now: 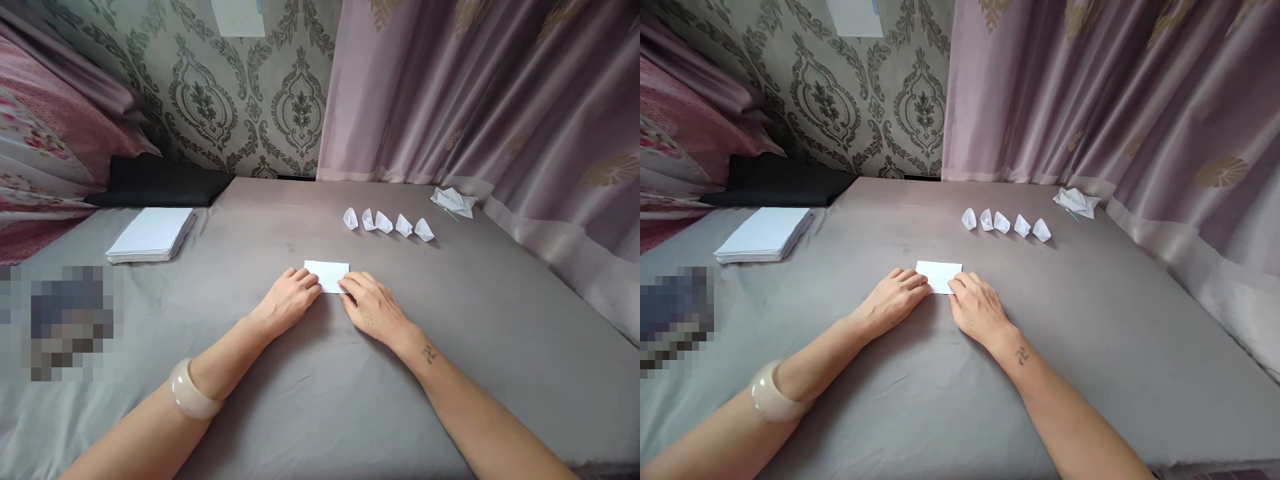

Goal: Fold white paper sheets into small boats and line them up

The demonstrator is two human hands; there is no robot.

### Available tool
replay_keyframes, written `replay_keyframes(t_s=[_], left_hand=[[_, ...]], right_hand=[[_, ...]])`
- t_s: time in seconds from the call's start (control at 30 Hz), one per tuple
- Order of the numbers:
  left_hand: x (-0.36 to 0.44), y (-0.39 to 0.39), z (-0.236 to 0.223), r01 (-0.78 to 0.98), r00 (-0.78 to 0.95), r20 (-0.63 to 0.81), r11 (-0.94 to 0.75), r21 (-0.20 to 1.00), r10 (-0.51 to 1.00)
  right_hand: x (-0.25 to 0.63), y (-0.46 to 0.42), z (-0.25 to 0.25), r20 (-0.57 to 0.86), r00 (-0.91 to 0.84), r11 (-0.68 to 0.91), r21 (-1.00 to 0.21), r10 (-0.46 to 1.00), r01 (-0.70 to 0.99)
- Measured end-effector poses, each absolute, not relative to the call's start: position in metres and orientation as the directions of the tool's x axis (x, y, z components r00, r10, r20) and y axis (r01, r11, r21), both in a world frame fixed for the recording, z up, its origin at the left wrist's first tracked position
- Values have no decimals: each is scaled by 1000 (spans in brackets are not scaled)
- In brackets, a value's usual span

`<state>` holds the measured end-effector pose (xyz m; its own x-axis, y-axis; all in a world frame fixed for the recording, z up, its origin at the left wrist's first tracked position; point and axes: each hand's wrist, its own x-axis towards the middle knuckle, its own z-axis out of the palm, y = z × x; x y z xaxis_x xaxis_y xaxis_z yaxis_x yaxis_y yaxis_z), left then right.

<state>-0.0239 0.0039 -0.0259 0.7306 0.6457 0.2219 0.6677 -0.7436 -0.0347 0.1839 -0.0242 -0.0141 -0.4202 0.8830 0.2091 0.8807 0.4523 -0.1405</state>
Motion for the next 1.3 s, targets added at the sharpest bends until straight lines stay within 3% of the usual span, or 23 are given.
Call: replay_keyframes(t_s=[0.17,0.33,0.43,0.53,0.67,0.77,0.97,1.17,1.3], left_hand=[[-25,8,-32,662,743,214,-742,-102,634],[-24,9,-27,698,699,269,-714,-55,663],[-21,9,-22,706,686,276,-708,-29,673],[-22,8,-21,715,662,263,-696,56,702],[-27,7,-28,766,519,292,-589,258,803],[-28,6,-31,752,498,284,-571,330,820],[-22,1,-32,743,512,277,-581,331,813],[-20,2,-38,727,356,261,-442,526,897],[-13,0,-32,678,270,115,-273,683,956]], right_hand=[[189,-16,-19,258,-489,521,-71,834,851],[183,-15,-22,268,-553,551,89,789,830],[171,-20,-20,297,-545,535,121,784,836],[161,-25,-17,313,-530,554,15,788,832],[161,-25,-17,351,-438,519,-185,828,834],[168,-19,-21,337,-440,519,-196,833,832],[170,-21,-23,292,-458,522,-200,839,829],[163,-28,-22,279,-308,393,-335,909,856],[166,-21,-23,197,-177,251,-475,964,844]])
